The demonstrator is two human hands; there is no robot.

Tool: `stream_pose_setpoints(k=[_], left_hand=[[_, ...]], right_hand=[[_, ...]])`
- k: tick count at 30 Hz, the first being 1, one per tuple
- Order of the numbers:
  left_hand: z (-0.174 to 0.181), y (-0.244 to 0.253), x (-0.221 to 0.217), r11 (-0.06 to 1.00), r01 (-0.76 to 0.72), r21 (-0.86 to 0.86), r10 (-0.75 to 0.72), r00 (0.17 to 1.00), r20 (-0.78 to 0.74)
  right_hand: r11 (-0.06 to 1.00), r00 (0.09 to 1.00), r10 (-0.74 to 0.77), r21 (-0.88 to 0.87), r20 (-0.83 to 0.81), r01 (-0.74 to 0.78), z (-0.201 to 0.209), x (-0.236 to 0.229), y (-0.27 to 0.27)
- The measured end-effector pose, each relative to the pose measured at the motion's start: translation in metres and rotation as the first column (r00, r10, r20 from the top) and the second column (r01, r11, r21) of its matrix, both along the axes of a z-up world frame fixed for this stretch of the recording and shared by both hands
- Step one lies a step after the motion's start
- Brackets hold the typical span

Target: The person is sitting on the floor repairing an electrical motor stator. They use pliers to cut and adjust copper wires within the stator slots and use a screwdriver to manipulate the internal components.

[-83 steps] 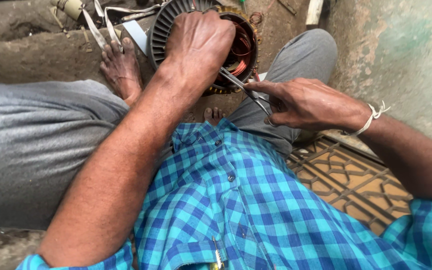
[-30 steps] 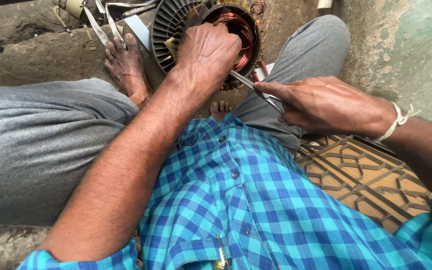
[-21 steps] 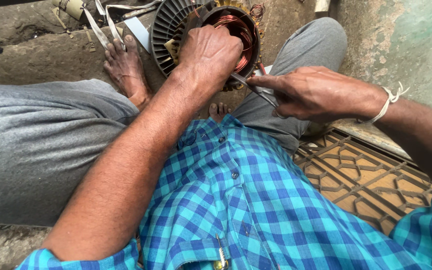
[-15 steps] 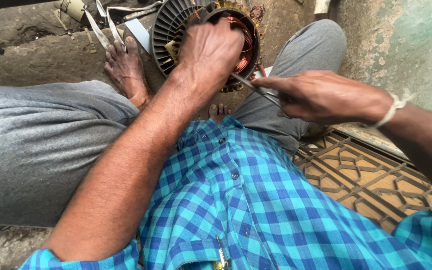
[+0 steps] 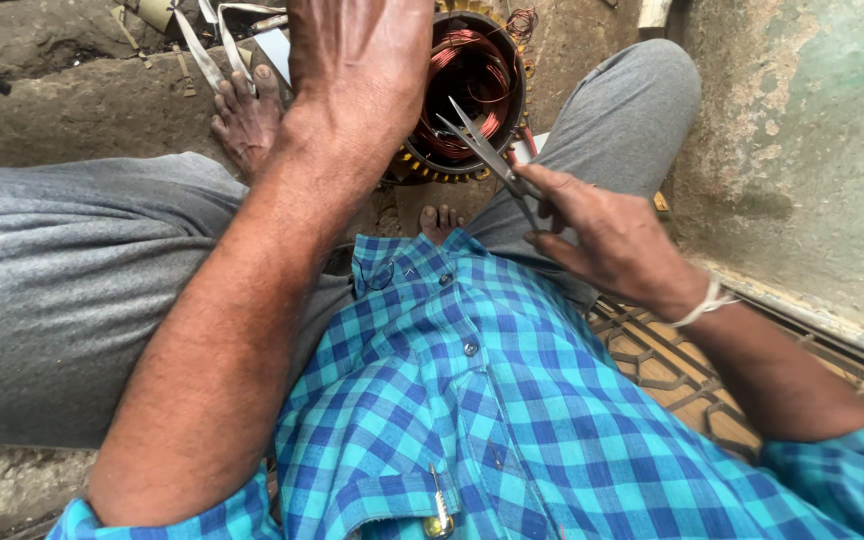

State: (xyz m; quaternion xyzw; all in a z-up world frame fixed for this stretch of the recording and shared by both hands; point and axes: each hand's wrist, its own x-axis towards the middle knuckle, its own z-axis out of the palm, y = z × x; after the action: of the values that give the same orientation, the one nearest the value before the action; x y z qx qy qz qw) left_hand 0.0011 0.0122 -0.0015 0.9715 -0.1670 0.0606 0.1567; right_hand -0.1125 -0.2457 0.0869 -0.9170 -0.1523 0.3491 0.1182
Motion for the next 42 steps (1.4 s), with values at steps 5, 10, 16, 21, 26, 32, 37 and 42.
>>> stream_pose_setpoints(k=[5,10,16,21,26,32,37,42], left_hand=[[-0.003,-0.003,-0.003,0.998,-0.048,-0.039,0.04,0.984,-0.174],[-0.01,-0.005,-0.005,0.999,-0.019,-0.035,0.011,0.977,-0.212],[-0.013,-0.007,-0.005,0.999,-0.028,-0.019,0.023,0.972,-0.235],[-0.009,0.0,-0.004,0.997,0.073,-0.003,-0.072,0.969,-0.235],[0.008,0.011,-0.004,0.986,0.085,-0.145,-0.124,0.949,-0.291],[0.034,0.01,-0.003,0.979,0.02,-0.205,-0.112,0.885,-0.451],[0.033,0.009,-0.005,0.981,0.012,-0.194,-0.105,0.872,-0.477],[0.031,0.01,-0.008,0.951,0.073,-0.299,-0.199,0.888,-0.415]], right_hand=[[0.985,0.954,0.126,0.082,0.271,-0.154,-0.008,-0.009,0.02],[0.983,0.937,0.175,0.002,0.303,-0.185,-0.013,-0.009,0.026],[0.972,0.908,0.226,-0.019,0.353,-0.234,-0.014,-0.009,0.035],[0.967,0.888,0.247,-0.043,0.388,-0.251,-0.019,-0.017,0.034],[0.961,0.888,0.275,-0.064,0.368,-0.271,-0.026,-0.017,0.02],[0.977,0.927,0.186,0.041,0.326,-0.211,-0.025,-0.006,0.011],[0.969,0.994,-0.08,0.227,-0.071,0.094,-0.026,-0.006,-0.008],[0.548,0.764,-0.285,0.556,-0.578,0.625,-0.032,-0.015,-0.02]])
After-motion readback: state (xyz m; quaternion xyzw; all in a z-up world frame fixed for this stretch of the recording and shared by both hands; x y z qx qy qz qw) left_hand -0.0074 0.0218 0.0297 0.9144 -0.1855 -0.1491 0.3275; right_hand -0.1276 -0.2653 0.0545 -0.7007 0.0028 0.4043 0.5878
